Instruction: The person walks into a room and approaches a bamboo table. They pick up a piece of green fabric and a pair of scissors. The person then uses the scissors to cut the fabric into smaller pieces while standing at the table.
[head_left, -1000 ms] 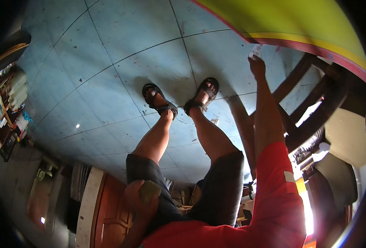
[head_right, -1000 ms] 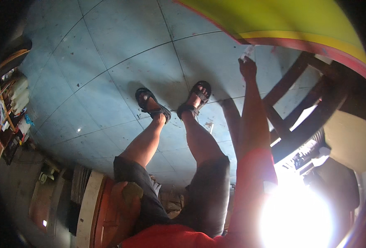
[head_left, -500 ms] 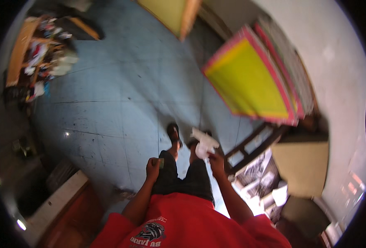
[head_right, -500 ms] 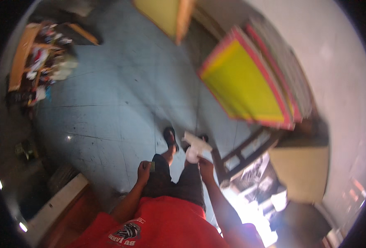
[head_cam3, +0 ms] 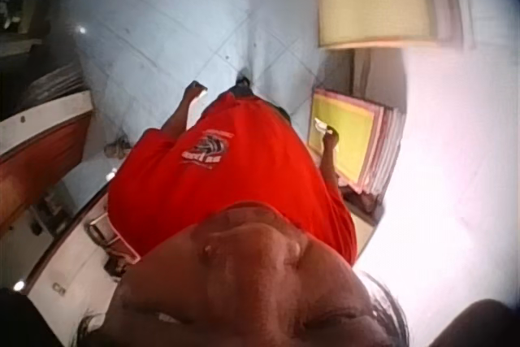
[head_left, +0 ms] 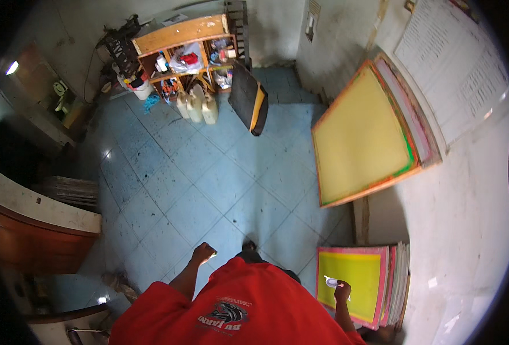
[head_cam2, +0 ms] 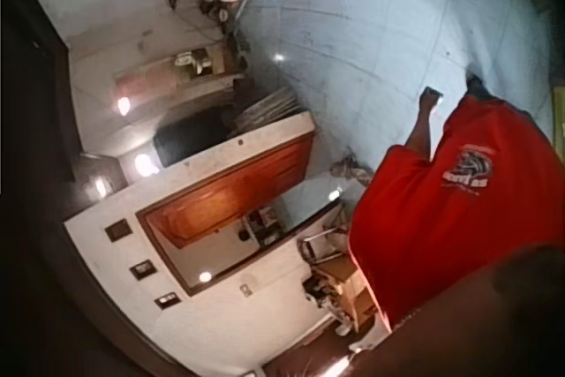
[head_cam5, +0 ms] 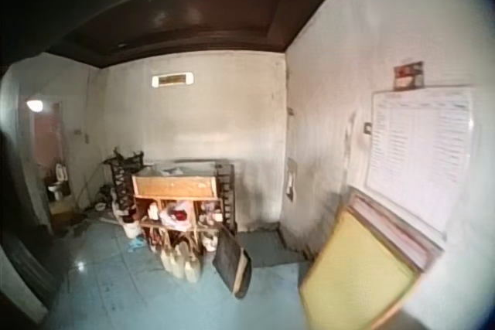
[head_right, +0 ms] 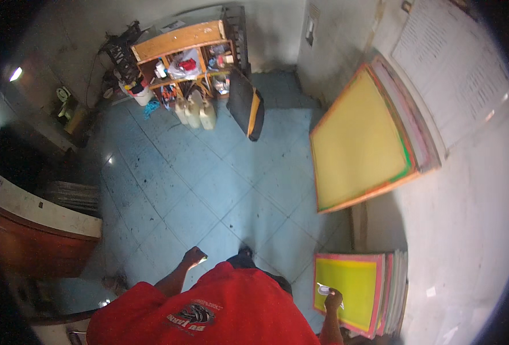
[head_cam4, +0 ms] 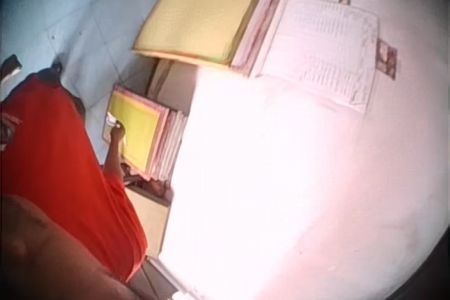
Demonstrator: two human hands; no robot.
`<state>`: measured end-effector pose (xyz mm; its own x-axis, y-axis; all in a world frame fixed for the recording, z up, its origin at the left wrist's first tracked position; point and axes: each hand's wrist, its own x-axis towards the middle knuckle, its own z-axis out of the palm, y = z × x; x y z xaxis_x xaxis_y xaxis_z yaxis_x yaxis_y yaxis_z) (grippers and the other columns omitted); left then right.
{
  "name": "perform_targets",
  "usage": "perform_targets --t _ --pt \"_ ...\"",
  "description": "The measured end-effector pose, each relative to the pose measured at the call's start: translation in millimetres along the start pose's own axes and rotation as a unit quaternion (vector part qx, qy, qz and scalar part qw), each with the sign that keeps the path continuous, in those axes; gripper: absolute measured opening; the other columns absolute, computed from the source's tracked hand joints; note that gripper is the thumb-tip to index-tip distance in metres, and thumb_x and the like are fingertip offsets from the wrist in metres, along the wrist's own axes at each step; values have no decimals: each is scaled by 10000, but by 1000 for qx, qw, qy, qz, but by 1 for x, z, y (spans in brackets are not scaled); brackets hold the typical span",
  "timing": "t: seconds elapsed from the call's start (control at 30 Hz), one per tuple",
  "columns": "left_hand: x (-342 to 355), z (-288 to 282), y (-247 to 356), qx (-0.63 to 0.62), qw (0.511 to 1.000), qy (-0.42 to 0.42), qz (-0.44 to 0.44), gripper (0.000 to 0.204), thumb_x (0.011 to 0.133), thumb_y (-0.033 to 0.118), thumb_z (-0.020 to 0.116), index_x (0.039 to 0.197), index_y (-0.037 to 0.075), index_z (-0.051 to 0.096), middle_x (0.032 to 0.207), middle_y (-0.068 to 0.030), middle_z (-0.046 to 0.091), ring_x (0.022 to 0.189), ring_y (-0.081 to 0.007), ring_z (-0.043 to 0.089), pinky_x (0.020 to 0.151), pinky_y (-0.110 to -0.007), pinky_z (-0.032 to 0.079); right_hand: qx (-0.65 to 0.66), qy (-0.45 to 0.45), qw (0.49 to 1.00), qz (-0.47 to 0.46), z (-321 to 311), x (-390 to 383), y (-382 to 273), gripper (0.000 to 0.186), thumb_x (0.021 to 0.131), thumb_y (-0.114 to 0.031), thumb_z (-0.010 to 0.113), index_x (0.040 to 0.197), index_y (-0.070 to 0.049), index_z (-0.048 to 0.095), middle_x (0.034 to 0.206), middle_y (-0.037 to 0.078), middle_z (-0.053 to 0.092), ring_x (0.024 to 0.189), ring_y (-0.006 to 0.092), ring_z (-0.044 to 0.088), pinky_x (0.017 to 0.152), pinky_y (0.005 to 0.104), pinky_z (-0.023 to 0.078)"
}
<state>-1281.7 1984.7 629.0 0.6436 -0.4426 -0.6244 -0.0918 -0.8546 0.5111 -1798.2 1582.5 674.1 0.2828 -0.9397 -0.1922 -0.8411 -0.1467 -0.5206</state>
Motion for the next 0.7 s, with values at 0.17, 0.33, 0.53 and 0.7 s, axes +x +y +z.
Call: perform_targets --t 0.17,0.33,0.53,0.7 --pt "87 -78 41 -27 998 47 -34 477 738 413 680 1038 59 568 1003 -159 645 942 -298 621 812 -377 493 73 -4 997 2 5 87 -96 208 710 18 612 896 -22 697 839 147 688 804 239 670 742 336 522" --pt "175 -110 103 -59 993 80 -66 412 722 328 722 996 54 584 948 -105 654 841 -256 620 776 -349 500 180 -18 983 -35 36 216 -208 171 774 24 615 938 10 664 855 106 683 842 163 645 762 282 496" --pt "261 -128 225 -111 994 -5 -14 460 739 379 717 1011 36 578 973 -105 652 918 -212 611 807 -317 482 248 -21 961 -124 62 423 -337 180 873 -135 571 896 30 640 840 137 671 762 206 623 710 346 489" --pt "319 -130 255 17 993 31 111 523 719 432 751 1099 114 584 1009 -104 650 1032 -229 572 867 -328 460 258 -107 940 -195 64 583 -522 165 823 -110 612 914 22 650 839 149 666 791 222 641 732 339 496"
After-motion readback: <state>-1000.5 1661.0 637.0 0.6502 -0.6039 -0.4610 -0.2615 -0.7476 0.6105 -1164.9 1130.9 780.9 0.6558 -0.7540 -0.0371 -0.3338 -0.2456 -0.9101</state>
